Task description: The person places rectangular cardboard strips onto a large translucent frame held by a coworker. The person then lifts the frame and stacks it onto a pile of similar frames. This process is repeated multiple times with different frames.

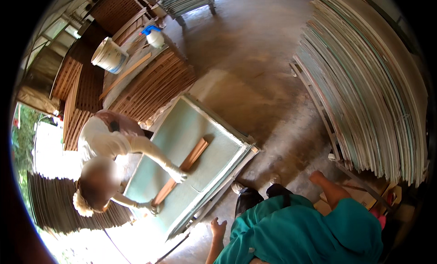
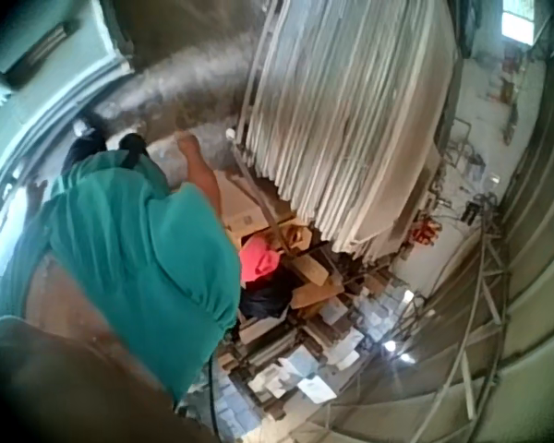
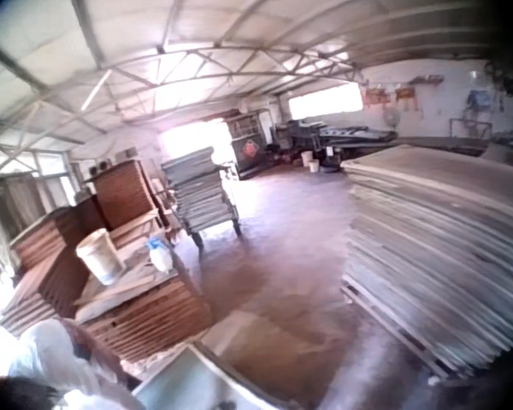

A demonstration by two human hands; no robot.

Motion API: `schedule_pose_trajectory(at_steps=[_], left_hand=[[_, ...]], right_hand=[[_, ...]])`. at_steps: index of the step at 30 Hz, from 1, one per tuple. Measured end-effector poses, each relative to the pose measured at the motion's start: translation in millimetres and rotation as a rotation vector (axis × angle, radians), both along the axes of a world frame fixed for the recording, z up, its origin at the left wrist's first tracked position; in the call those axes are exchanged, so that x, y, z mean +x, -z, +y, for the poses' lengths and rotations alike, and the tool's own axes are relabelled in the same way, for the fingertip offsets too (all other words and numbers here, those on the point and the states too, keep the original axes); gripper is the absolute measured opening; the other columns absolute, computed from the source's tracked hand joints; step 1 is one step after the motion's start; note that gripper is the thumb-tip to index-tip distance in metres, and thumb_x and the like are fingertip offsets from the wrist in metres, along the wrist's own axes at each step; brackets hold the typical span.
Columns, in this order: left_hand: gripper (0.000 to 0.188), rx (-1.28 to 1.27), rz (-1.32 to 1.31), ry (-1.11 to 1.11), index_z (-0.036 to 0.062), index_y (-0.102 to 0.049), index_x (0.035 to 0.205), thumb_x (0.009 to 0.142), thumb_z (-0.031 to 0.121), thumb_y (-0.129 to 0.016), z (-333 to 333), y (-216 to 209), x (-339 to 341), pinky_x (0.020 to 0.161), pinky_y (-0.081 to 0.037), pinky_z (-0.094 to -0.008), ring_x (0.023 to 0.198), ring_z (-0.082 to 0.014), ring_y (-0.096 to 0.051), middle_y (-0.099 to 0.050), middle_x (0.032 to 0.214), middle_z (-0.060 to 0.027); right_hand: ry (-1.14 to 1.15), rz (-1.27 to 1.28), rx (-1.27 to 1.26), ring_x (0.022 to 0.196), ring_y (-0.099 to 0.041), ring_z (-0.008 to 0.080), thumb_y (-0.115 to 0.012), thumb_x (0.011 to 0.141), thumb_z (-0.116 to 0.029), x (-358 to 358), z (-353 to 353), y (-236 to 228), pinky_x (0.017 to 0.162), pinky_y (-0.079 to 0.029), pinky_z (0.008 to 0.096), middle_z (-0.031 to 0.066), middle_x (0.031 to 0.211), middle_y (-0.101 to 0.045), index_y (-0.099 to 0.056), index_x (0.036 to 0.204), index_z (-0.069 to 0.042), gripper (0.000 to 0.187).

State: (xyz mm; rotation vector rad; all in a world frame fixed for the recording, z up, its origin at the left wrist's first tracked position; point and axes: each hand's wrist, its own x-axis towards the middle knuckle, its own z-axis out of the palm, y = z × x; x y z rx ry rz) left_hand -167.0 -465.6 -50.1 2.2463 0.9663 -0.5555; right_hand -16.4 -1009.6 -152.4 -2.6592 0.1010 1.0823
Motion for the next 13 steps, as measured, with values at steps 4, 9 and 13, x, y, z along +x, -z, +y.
schedule_pose_trajectory(at_steps=[4, 9, 13], left_hand=[[0.062, -0.027, -0.02, -0.169, -0.0031, -0.051, 0.112, 0.062, 0.028, -0.069, 16.1, 17.9, -7.9, 0.083, -0.045, -0.0372, 0.096, -0.0298, -0.056, -0.053, 0.11, -0.0205], [0.06, -0.005, -0.077, -0.358, -0.0049, -0.052, 0.112, 0.062, 0.022, -0.07, 19.9, 9.4, -15.7, 0.078, -0.046, -0.0348, 0.09, -0.0274, -0.058, -0.059, 0.1, -0.0211], [0.06, 0.005, -0.077, -0.471, -0.0002, -0.048, 0.119, 0.066, 0.019, -0.067, 18.9, -18.4, -25.0, 0.077, -0.046, -0.0327, 0.09, -0.027, -0.058, -0.059, 0.101, -0.0214]], right_hand=[[-0.418, -0.058, 0.029, 0.07, -0.057, 0.033, -0.05, 0.072, -0.019, 2.8, -13.0, 51.6, 0.063, -0.046, 0.043, 0.0189, 0.078, -0.06, -0.063, 0.075, 0.0, 0.022], [0.087, -0.049, 0.3, 0.072, -0.057, 0.0322, -0.052, 0.072, -0.021, 50.1, 58.0, -7.6, 0.061, -0.045, 0.0435, 0.0198, 0.078, -0.059, -0.061, 0.079, 0.001, 0.024], [0.101, 0.001, 0.379, 0.063, -0.059, 0.0278, -0.055, 0.076, -0.024, 91.1, 95.1, -20.8, 0.054, -0.047, 0.041, 0.0166, 0.079, -0.062, -0.061, 0.09, -0.003, 0.026]])
